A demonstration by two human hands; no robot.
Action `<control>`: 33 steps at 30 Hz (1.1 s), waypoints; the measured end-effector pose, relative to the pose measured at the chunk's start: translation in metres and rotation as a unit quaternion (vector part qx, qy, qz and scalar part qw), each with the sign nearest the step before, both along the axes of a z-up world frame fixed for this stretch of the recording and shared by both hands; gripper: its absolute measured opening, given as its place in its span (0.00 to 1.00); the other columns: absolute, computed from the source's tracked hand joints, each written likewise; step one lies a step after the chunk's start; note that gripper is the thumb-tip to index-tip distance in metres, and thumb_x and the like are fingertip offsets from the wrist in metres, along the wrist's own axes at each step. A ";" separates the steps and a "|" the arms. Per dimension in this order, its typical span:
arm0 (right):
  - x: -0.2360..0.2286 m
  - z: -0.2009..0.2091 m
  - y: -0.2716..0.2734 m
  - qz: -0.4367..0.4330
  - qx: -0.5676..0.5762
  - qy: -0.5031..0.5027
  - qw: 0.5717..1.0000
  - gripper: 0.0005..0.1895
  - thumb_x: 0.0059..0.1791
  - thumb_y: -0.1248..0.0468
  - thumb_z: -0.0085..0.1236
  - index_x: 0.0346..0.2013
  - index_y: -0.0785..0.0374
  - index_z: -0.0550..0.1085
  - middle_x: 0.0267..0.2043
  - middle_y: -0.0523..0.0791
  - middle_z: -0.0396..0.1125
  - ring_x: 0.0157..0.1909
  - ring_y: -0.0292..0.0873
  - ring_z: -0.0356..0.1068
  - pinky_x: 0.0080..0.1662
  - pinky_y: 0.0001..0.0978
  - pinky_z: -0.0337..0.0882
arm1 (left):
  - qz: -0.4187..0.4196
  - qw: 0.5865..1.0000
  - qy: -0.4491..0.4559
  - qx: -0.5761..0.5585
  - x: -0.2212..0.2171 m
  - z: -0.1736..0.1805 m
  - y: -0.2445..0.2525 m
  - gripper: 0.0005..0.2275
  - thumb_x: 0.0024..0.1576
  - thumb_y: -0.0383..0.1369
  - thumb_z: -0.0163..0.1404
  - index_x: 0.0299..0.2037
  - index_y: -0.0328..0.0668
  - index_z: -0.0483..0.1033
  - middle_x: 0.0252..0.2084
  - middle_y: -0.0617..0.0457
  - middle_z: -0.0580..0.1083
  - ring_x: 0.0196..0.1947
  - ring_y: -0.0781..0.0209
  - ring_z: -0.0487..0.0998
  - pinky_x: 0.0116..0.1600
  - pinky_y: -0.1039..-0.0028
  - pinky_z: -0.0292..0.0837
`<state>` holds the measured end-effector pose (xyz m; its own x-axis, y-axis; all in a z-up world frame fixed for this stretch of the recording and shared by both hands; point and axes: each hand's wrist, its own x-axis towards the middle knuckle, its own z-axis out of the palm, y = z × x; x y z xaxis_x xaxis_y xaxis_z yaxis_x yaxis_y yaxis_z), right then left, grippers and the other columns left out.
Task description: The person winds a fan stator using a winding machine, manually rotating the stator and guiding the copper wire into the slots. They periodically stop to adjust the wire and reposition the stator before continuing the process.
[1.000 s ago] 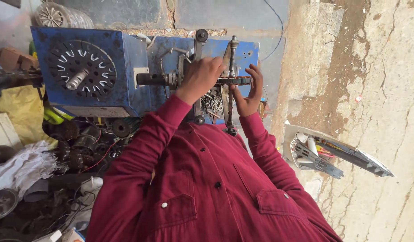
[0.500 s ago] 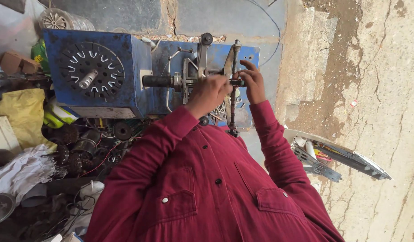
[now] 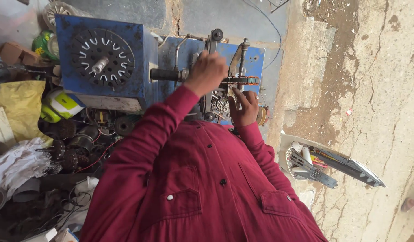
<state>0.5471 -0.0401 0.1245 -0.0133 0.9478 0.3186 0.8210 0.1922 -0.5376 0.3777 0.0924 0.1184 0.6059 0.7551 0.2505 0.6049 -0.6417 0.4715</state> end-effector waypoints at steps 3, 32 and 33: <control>0.004 -0.011 -0.006 0.001 -0.019 0.029 0.999 0.21 0.48 0.65 0.67 0.55 0.61 0.77 0.36 0.46 0.65 0.39 0.49 0.65 0.44 0.41 0.67 | 0.003 0.999 -0.026 0.031 0.011 0.001 0.030 0.05 0.48 0.29 0.58 0.21 0.47 0.78 0.29 0.52 0.73 0.36 0.54 0.75 0.48 0.59 0.65; 0.115 -0.183 0.095 -0.053 -0.217 0.157 0.962 0.28 0.42 0.55 0.74 0.45 0.75 0.77 0.42 0.54 0.75 0.44 0.47 0.75 0.49 0.39 0.74 | 0.161 0.966 0.044 0.199 0.032 -0.041 0.041 0.04 0.51 0.26 0.57 0.28 0.41 0.75 0.63 0.48 0.66 0.65 0.47 0.61 0.65 0.46 0.53; 0.114 -0.165 0.099 -0.042 -0.218 0.328 0.918 0.25 0.49 0.54 0.68 0.46 0.76 0.77 0.43 0.52 0.75 0.46 0.46 0.74 0.52 0.37 0.73 | 0.165 0.966 0.042 0.194 0.033 -0.041 0.041 0.04 0.51 0.26 0.57 0.27 0.42 0.75 0.63 0.48 0.66 0.65 0.46 0.60 0.65 0.46 0.53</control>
